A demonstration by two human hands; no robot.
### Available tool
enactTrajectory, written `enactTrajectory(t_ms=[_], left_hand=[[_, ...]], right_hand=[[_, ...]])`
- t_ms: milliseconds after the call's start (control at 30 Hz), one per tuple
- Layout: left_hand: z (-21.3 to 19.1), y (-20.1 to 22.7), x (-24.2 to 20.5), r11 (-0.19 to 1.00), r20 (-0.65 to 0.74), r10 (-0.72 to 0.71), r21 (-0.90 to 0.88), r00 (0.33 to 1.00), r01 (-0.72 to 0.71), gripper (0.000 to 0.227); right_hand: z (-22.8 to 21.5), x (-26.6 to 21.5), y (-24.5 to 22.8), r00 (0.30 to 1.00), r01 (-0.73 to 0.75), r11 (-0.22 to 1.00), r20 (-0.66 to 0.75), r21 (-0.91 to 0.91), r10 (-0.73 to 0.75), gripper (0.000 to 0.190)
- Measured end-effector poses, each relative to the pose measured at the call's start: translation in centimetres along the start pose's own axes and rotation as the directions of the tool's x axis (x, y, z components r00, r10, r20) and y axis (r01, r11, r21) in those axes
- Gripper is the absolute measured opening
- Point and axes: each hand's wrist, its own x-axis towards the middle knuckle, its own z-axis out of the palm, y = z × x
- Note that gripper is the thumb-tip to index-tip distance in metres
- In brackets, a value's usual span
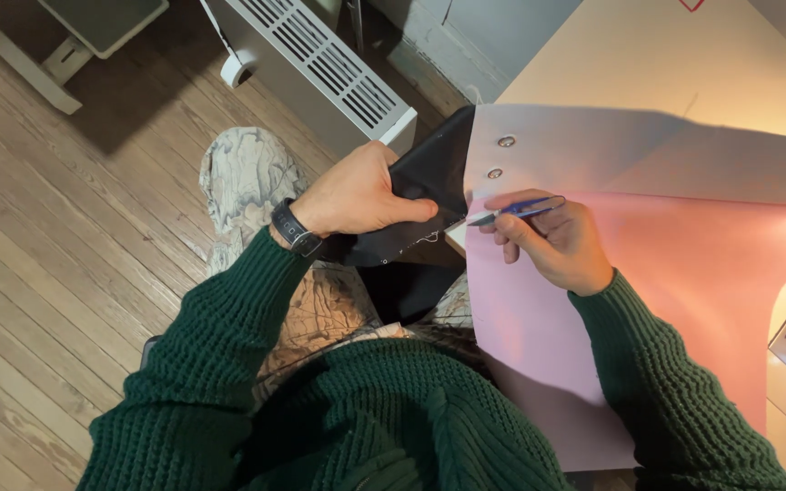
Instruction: Trimming the edges of a material piece using small thread snips in a workshop setting.
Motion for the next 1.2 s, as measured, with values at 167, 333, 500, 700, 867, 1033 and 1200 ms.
enactTrajectory(t_ms=[167,333,500,700,867,1033,1200], left_hand=[[-0.1,0.4,-0.2,0.999,0.018,0.012,-0.031,1.0,-0.011,0.028],[-0.2,0.5,-0.3,1.0,0.024,0.008,-0.03,1.0,-0.007,0.028],[-0.1,0.7,-0.5,0.999,0.028,0.018,-0.038,0.999,-0.017,0.027],[-0.3,0.5,-0.4,1.0,0.017,0.025,0.011,1.0,-0.025,0.029],[-1.6,0.4,-0.5,0.992,-0.013,0.031,0.121,0.999,-0.029,0.032],[-1.6,-0.3,0.2,0.997,-0.01,0.01,0.079,1.0,-0.009,0.035],[-0.4,-0.3,0.1,1.0,0.017,-0.004,0.012,1.0,0.004,0.039]], right_hand=[[-0.1,0.1,0.8,0.998,0.049,0.999,-0.036,0.003,-0.049,0.02],[-0.2,-0.1,1.2,0.999,0.034,0.999,-0.027,-0.008,-0.034,0.018],[-0.3,-0.1,1.5,0.999,0.032,0.999,-0.04,0.004,-0.032,0.019],[0.3,0.2,0.0,1.0,0.0,1.0,-0.009,-0.03,-0.001,0.019],[1.3,0.7,-3.0,0.995,-0.063,0.994,0.069,-0.089,0.069,0.018],[-0.6,-0.1,-0.4,0.994,-0.087,0.996,0.057,-0.021,0.088,0.018],[-0.4,1.1,-2.2,0.991,-0.095,0.995,0.093,-0.01,0.096,0.021]])
